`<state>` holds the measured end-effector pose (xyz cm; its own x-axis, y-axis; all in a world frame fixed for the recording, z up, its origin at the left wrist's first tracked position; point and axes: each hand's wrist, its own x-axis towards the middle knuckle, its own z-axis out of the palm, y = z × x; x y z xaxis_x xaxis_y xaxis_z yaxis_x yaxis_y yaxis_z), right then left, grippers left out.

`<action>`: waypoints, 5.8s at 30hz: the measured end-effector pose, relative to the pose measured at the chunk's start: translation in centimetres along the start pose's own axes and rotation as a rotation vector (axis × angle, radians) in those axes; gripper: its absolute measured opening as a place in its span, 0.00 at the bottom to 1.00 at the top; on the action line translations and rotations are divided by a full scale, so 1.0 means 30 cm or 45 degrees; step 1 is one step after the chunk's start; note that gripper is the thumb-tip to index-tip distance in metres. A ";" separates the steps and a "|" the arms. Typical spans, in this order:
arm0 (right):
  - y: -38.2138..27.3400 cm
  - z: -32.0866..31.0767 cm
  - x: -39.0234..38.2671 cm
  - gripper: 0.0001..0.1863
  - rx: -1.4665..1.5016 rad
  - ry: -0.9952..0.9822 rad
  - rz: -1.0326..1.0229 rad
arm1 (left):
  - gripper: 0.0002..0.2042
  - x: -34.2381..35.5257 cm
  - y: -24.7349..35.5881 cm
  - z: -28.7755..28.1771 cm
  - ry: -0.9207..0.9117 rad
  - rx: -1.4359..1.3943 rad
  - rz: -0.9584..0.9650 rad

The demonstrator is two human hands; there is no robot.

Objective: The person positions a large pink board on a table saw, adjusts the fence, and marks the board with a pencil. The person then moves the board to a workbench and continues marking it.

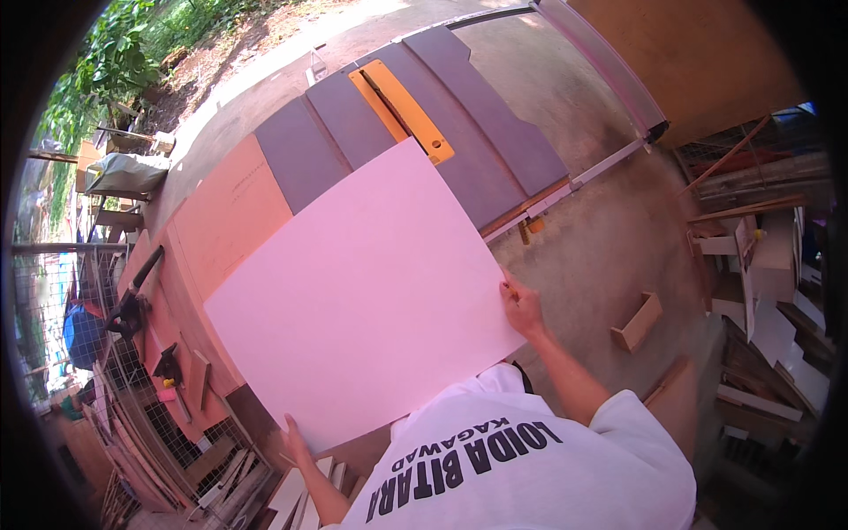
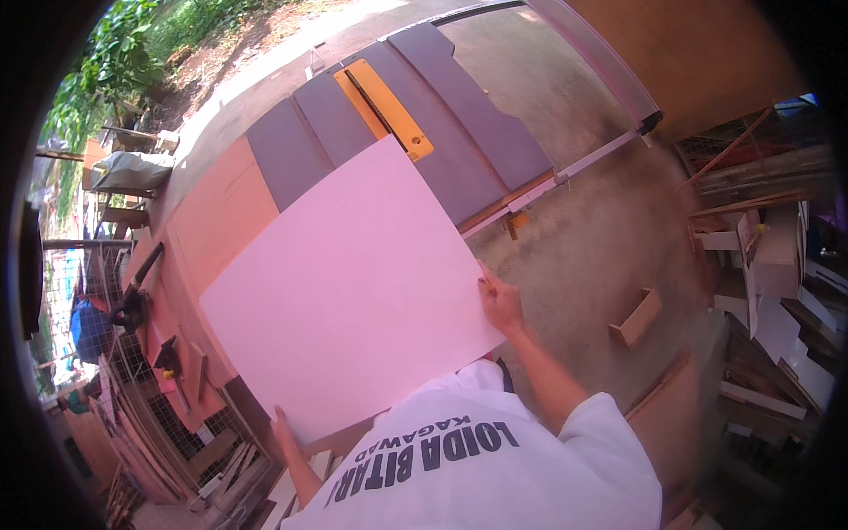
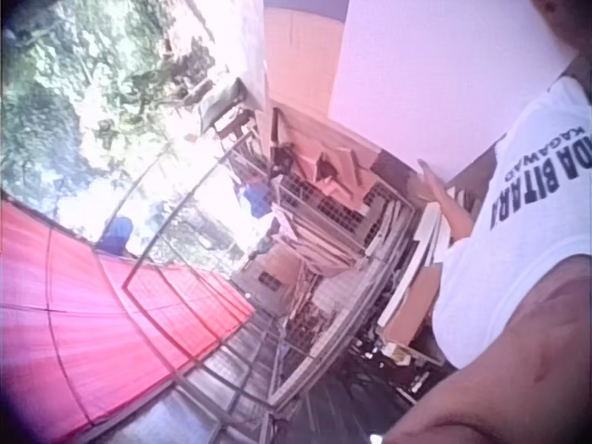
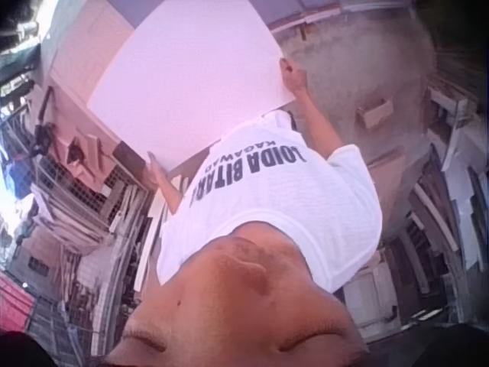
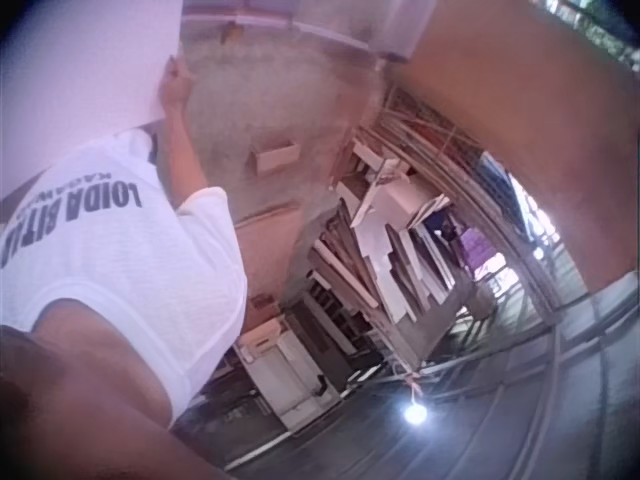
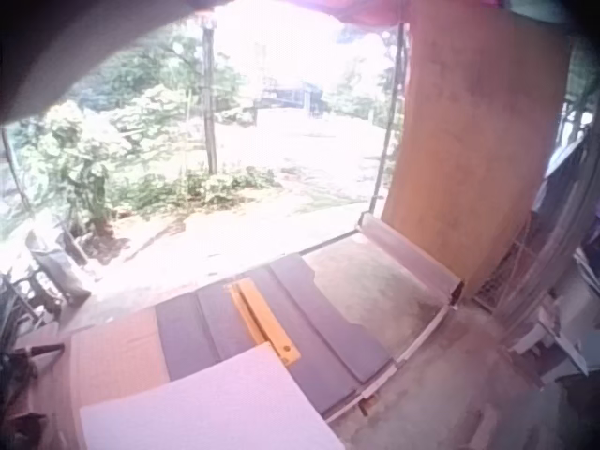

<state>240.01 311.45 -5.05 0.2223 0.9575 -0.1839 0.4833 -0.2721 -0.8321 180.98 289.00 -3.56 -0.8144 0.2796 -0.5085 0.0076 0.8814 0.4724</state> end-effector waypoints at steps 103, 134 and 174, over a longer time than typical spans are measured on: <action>-0.310 0.240 0.925 0.16 -0.322 0.052 -0.602 | 0.33 0.390 0.209 0.018 -0.456 -0.311 0.145; -0.315 0.313 0.988 0.16 -0.385 0.013 -0.500 | 0.36 0.299 0.317 0.040 -0.094 -0.329 -0.383; -0.314 0.310 0.975 0.16 -0.371 0.015 -0.505 | 0.35 0.352 0.351 0.121 -0.076 -0.269 -0.372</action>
<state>234.10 342.92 -7.47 -0.0180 0.9921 0.1244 0.7491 0.0958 -0.6554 174.56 302.62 -6.56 -0.7292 0.0550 -0.6821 -0.3453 0.8310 0.4362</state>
